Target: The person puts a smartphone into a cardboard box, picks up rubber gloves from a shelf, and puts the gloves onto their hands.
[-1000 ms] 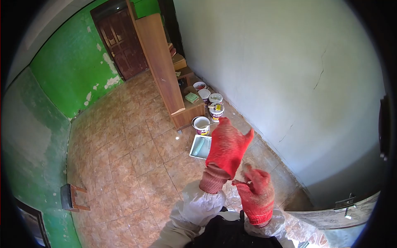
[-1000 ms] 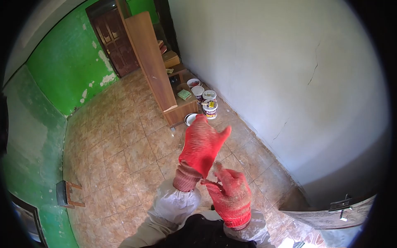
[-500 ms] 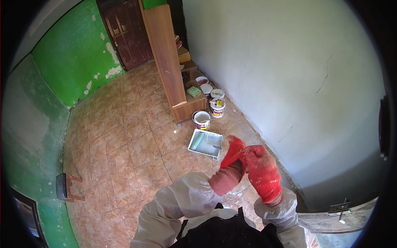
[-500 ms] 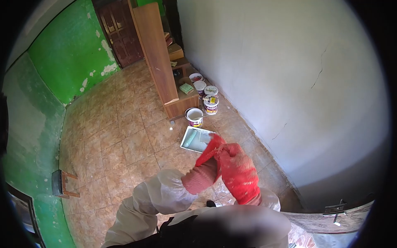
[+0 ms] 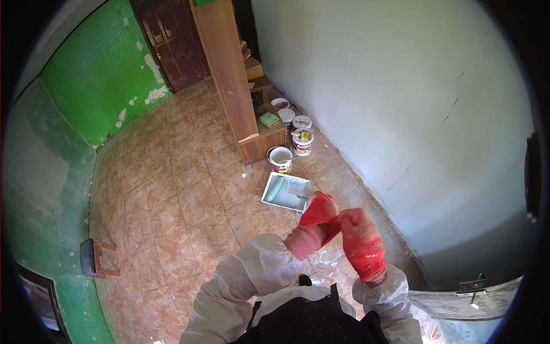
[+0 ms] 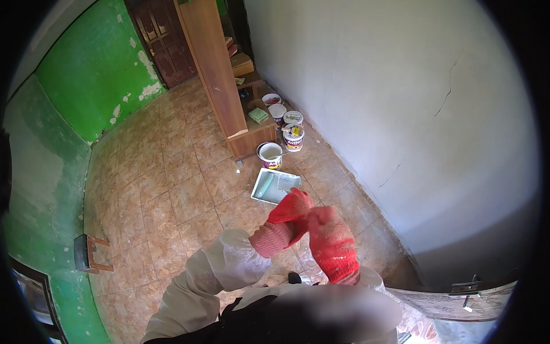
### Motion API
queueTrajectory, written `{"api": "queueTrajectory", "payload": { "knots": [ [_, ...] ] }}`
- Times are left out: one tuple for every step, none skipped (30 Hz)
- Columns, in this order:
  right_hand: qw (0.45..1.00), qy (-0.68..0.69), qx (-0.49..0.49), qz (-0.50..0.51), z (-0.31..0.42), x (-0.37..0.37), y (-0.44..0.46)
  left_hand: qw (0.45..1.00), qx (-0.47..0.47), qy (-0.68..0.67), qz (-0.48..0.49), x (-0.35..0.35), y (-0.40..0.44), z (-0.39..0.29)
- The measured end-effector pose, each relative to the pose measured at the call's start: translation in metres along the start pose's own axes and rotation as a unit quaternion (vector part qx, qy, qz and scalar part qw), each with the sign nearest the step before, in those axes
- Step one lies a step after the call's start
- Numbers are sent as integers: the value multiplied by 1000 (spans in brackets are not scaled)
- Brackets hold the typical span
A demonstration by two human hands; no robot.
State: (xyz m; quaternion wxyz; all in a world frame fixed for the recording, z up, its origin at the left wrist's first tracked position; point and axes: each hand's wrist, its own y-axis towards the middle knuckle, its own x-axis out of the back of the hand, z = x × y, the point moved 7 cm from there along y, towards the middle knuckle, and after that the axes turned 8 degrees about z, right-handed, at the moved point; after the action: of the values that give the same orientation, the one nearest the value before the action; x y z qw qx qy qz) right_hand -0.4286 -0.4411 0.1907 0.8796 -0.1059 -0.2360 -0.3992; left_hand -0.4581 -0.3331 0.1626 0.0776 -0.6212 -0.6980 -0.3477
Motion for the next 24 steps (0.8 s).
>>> {"api": "queueTrajectory", "payload": {
  "knots": [
    [1000, 2, -1, -1, 4, -1, 2, 1000, -6, 7, 15, -5, 3, -3],
    [999, -28, 2, -24, 15, 1, 4, 999, -12, 11, 32, -14, 4, -5],
    [997, -57, 4, -48, 24, 4, 6, 998, -19, 11, 51, -23, 7, -6],
    [993, -112, -2, -28, 19, -3, 14, 997, -24, 12, 69, -30, 8, -7],
    [993, -110, -4, -32, 20, 2, 17, 996, -26, 15, 85, -36, 9, -5],
    [990, -122, 7, 66, 24, -6, 23, 995, -27, 17, 99, -40, 9, -4],
    [977, -133, 19, 165, 26, -16, 27, 994, -24, 21, 106, -42, 9, -2],
    [965, -111, 20, 236, 22, -20, 30, 993, -23, 24, 117, -43, 7, 0],
    [966, -109, 20, 235, 14, -19, 32, 992, -21, 27, 123, -43, 7, 3],
    [967, -107, 41, 228, 7, -19, 34, 991, -20, 30, 127, -43, 8, 5],
    [968, -105, 63, 221, 4, -18, 37, 991, -19, 33, 130, -44, 10, 6],
    [968, -103, 64, 220, 3, -16, 42, 990, -22, 33, 135, -44, 12, 7],
    [970, -82, 28, 229, -2, -15, 46, 990, -21, 34, 138, -45, 14, 7],
    [969, -61, -7, 239, -8, -15, 49, 989, -20, 36, 141, -49, 17, 8],
    [969, -58, -7, 240, -13, -18, 51, 989, -18, 37, 143, -51, 21, 9],
    [977, -113, -40, 175, -26, -14, 55, 988, -17, 38, 146, -54, 24, 9],
    [977, -167, -73, 107, -37, -8, 59, 988, -16, 40, 149, -57, 26, 9],
    [978, -166, -73, 105, -45, -7, 65, 988, -14, 42, 150, -60, 31, 11],
    [971, -184, -91, 122, -57, -7, 71, 987, -13, 44, 152, -63, 34, 13],
    [963, -201, -109, 141, -68, -7, 76, 987, -10, 44, 155, -68, 39, 16],
    [963, -200, -111, 141, -76, -6, 80, 986, -7, 47, 158, -72, 43, 19],
    [965, -212, -85, 131, -81, -4, 84, 986, -4, 48, 162, -76, 47, 23],
    [965, -224, -61, 120, -84, 1, 87, 985, -2, 49, 167, -81, 51, 26],
    [966, -222, -64, 118, -90, 11, 92, 984, 0, 49, 172, -86, 55, 30]
  ]
}}
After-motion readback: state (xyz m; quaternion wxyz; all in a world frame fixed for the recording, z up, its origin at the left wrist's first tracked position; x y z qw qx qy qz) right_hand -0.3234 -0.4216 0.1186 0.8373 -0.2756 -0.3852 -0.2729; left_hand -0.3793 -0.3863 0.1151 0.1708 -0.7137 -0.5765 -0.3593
